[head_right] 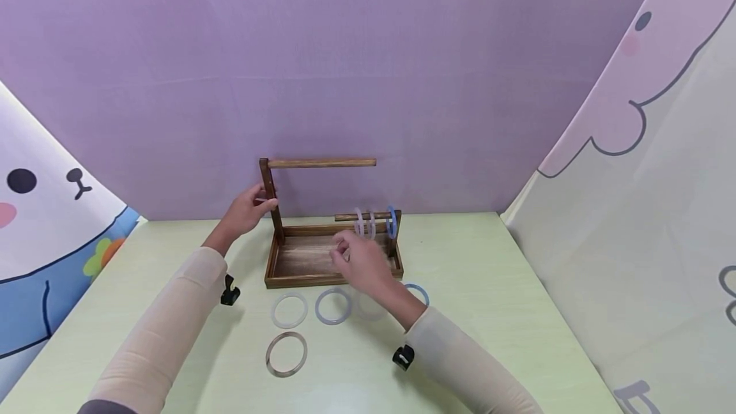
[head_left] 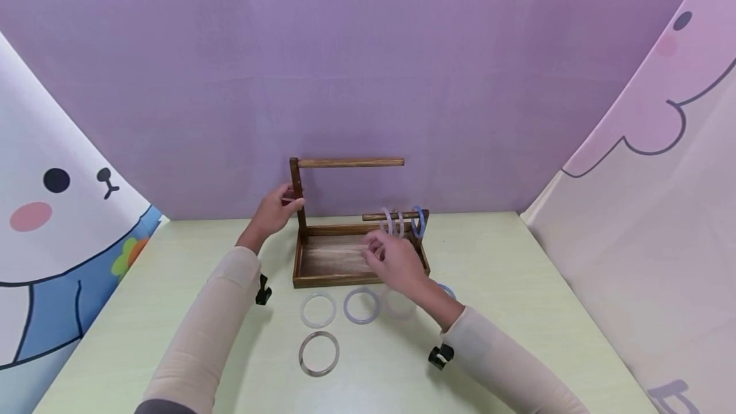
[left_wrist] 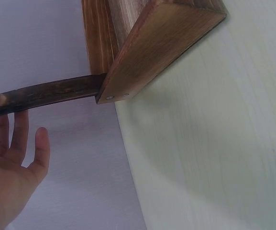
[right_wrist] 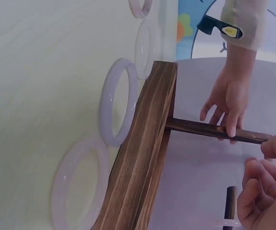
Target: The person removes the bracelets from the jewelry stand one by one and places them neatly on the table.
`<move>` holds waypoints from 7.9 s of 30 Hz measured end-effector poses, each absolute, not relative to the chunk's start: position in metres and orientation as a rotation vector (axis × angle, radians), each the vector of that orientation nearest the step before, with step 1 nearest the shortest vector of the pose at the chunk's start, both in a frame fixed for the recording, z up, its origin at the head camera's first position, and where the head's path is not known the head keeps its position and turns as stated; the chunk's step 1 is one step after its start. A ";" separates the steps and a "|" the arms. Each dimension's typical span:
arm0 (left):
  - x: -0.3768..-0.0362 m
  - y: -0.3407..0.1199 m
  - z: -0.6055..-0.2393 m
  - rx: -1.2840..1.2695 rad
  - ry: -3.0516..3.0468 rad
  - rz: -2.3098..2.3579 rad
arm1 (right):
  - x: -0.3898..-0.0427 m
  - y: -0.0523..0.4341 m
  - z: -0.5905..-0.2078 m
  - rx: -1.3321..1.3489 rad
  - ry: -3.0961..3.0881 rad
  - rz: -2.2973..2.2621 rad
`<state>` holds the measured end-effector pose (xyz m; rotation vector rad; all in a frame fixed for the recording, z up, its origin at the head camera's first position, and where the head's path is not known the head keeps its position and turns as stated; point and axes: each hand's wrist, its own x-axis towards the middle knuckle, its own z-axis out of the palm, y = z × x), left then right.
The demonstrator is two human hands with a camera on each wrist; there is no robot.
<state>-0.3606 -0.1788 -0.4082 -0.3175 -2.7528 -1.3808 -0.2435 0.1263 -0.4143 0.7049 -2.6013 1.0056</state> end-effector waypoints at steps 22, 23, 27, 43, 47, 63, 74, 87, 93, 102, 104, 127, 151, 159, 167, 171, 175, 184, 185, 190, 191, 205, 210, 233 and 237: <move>-0.359 -0.180 -0.409 -0.310 -2.746 -1.380 | -0.264 0.144 -0.411 0.245 -2.518 0.936; -0.359 -0.180 -0.408 -0.306 -2.746 -1.384 | -0.265 0.144 -0.411 0.235 -2.523 0.927; -0.359 -0.180 -0.408 -0.305 -2.748 -1.389 | -0.266 0.145 -0.411 0.212 -2.544 0.906; -0.359 -0.180 -0.409 -0.318 -2.745 -1.385 | -0.270 0.139 -0.419 0.187 -2.592 0.879; -0.361 -0.181 -0.410 -0.311 -2.750 -1.398 | -0.272 0.137 -0.421 0.165 -2.620 0.891; -0.361 -0.181 -0.410 -0.293 -2.760 -1.394 | -0.277 0.130 -0.423 0.104 -2.641 0.849; -0.361 -0.182 -0.409 -0.319 -2.760 -1.383 | -0.281 0.132 -0.425 0.118 -2.619 0.821; -0.360 -0.183 -0.408 -0.348 -2.744 -1.386 | -0.282 0.131 -0.426 0.141 -2.575 0.813; -0.360 -0.184 -0.409 -0.345 -2.747 -1.384 | -0.280 0.130 -0.424 0.183 -2.546 0.817; -0.360 -0.185 -0.409 -0.336 -2.755 -1.394 | -0.278 0.127 -0.419 0.185 -2.538 0.824; -0.360 -0.185 -0.409 -0.337 -2.756 -1.392 | -0.277 0.127 -0.419 0.181 -2.544 0.837; -0.360 -0.185 -0.409 -0.327 -2.765 -1.372 | -0.274 0.111 -0.417 0.228 -2.550 0.849; -0.361 -0.184 -0.410 -0.340 -2.748 -1.376 | -0.271 0.094 -0.416 0.363 -2.525 0.924; -0.361 -0.184 -0.410 -0.321 -2.756 -1.392 | -0.270 0.094 -0.417 0.442 -2.534 0.927; -0.361 -0.184 -0.410 -0.331 -2.752 -1.390 | -0.267 0.094 -0.416 0.513 -2.531 0.906; -0.361 -0.184 -0.411 -0.326 -2.753 -1.387 | -0.266 0.095 -0.417 0.559 -2.520 0.917; -0.361 -0.184 -0.410 -0.331 -2.758 -1.378 | -0.265 0.097 -0.420 0.624 -2.487 0.912; -0.361 -0.184 -0.409 -0.334 -2.768 -1.370 | -0.264 0.104 -0.425 0.719 -2.445 0.882; -0.361 -0.185 -0.408 -0.336 -2.768 -1.371 | -0.264 0.105 -0.425 0.726 -2.443 0.880; -0.360 -0.185 -0.409 -0.342 -2.764 -1.369 | -0.260 0.107 -0.425 0.762 -2.434 0.856; -0.361 -0.185 -0.409 -0.341 -2.766 -1.367 | -0.259 0.107 -0.425 0.770 -2.432 0.849; -0.362 -0.184 -0.410 -0.338 -2.756 -1.375 | -0.247 0.119 -0.428 0.904 -2.439 0.808; -0.362 -0.185 -0.411 -0.340 -2.759 -1.375 | -0.241 0.125 -0.431 0.959 -2.485 0.809; -0.359 -0.183 -0.410 -0.333 -2.758 -1.388 | -0.225 0.144 -0.442 1.288 -2.578 0.680; -0.359 -0.183 -0.409 -0.330 -2.762 -1.389 | -0.222 0.145 -0.445 1.426 -2.549 0.670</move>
